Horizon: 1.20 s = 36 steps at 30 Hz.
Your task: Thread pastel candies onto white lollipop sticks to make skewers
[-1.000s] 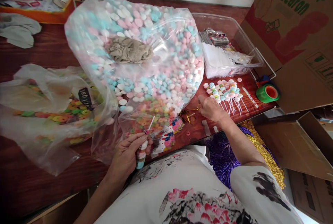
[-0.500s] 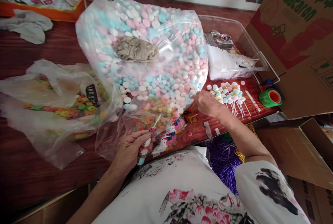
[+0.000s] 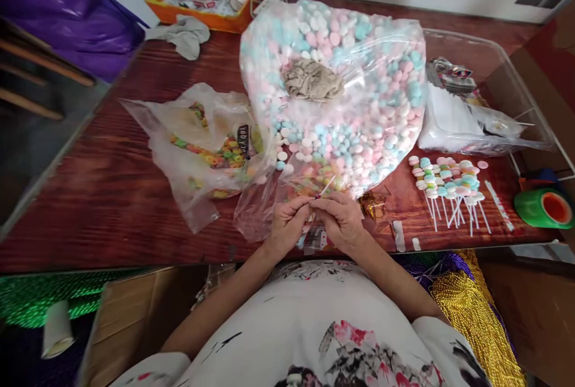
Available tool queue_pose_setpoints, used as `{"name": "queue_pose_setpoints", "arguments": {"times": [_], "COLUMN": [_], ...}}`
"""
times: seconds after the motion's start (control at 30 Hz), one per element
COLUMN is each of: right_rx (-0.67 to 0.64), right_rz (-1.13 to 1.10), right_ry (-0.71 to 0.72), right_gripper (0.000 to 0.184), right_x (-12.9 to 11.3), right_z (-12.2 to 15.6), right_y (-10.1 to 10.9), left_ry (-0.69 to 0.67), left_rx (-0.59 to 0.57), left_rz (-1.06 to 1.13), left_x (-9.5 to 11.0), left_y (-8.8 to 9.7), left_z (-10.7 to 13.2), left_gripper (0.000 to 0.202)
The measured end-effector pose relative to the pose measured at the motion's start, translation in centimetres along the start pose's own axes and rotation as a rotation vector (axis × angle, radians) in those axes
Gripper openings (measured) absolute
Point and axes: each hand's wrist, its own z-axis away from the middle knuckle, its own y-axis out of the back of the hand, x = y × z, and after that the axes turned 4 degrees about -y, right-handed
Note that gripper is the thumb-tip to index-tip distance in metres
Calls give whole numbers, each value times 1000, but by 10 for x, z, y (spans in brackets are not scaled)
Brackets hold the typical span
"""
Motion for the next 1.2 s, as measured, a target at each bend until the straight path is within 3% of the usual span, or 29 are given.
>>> {"name": "queue_pose_setpoints", "arguments": {"times": [0.13, 0.27, 0.4, 0.53, 0.6, 0.63, 0.8, 0.9, 0.97, 1.03, 1.1, 1.2], "right_rx": [-54, -62, -51, 122, 172, 160, -120, -386, -635, -813, -833, -682], "right_rz": [-49, -66, -69, -36, -75, -129, -542, -610, -543, -365, -75, 321], "right_ry": [-38, -100, -114, -59, -108, -163, -502, -558, -480, -255, 111, 707], "right_gripper": [24, 26, 30, 20, 5, 9, 24, 30, 31, 26, 15, 17], "right_x": [9, 11, 9, 10, 12, 13, 24, 29, 27, 18, 4, -18], "right_z": [-10, -14, -10, 3, 8, 8, 0, -9, -14, -16, -14, -6], "right_y": [-6, -8, -15, -22, -24, -24, -13, 3, 15, 26, 34, 42], "left_ry": [-134, -144, -13, 200, 198, 171, -75, -141, -30, 202, 459, 689], "left_rx": [-17, -37, -4, 10, 0, -5, -80, -166, -290, -454, -594, -752], "left_rz": [-136, -144, 4, 269, 293, 270, -39, -191, -159, -43, 72, 186], "left_x": [0, -4, -11, -14, -13, -12, 1, 15, 23, 27, 28, 27], "left_y": [15, 21, 23, 23, 24, 24, 26, 28, 29, 31, 34, 36], "left_z": [7, 10, 8, 8, 8, 8, 7, 5, 5, 6, 8, 11], "left_gripper": [21, 23, 30, 30, 30, 30, 27, 29, 32, 35, 34, 29]}}
